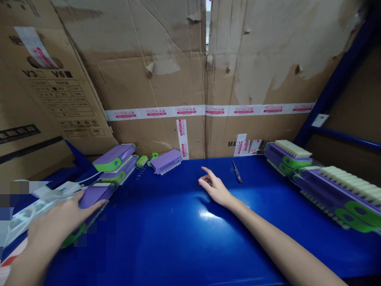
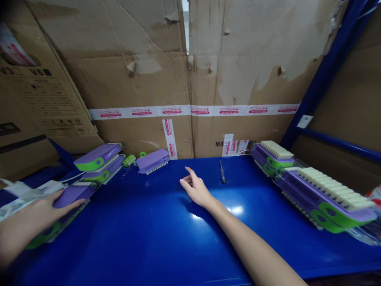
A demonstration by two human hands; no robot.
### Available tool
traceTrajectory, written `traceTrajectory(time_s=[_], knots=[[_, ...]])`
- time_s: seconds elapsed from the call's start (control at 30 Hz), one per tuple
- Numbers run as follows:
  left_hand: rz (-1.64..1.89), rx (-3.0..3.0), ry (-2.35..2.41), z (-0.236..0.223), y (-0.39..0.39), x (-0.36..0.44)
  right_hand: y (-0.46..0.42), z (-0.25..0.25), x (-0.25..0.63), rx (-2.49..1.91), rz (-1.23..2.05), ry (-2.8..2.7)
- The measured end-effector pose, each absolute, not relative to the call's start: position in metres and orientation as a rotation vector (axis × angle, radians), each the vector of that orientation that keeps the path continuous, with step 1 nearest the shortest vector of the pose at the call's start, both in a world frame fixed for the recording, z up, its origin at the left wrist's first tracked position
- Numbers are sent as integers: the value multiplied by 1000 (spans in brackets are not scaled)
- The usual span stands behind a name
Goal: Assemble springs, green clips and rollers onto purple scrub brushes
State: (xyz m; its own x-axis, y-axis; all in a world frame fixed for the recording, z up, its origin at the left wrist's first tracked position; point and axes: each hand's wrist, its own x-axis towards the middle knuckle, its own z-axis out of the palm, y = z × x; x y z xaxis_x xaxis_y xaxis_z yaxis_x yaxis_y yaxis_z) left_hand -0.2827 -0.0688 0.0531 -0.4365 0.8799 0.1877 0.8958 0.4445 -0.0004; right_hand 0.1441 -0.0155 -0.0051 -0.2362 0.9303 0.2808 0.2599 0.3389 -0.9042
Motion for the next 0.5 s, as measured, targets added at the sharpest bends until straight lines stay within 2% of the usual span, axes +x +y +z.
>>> traceTrajectory(time_s=[0.23,0.37,0.5], knots=[[49,-1387,-2476,69,-85,-238,-17,-2,144,-1088,935,-1716],[-159,-1216,-2119,74,-94,-192,-18,-2,144,-1085,946,-1719],[-323,-1565,-1946,72,-75,-156,-18,-3,144,-1096,942,-1709]])
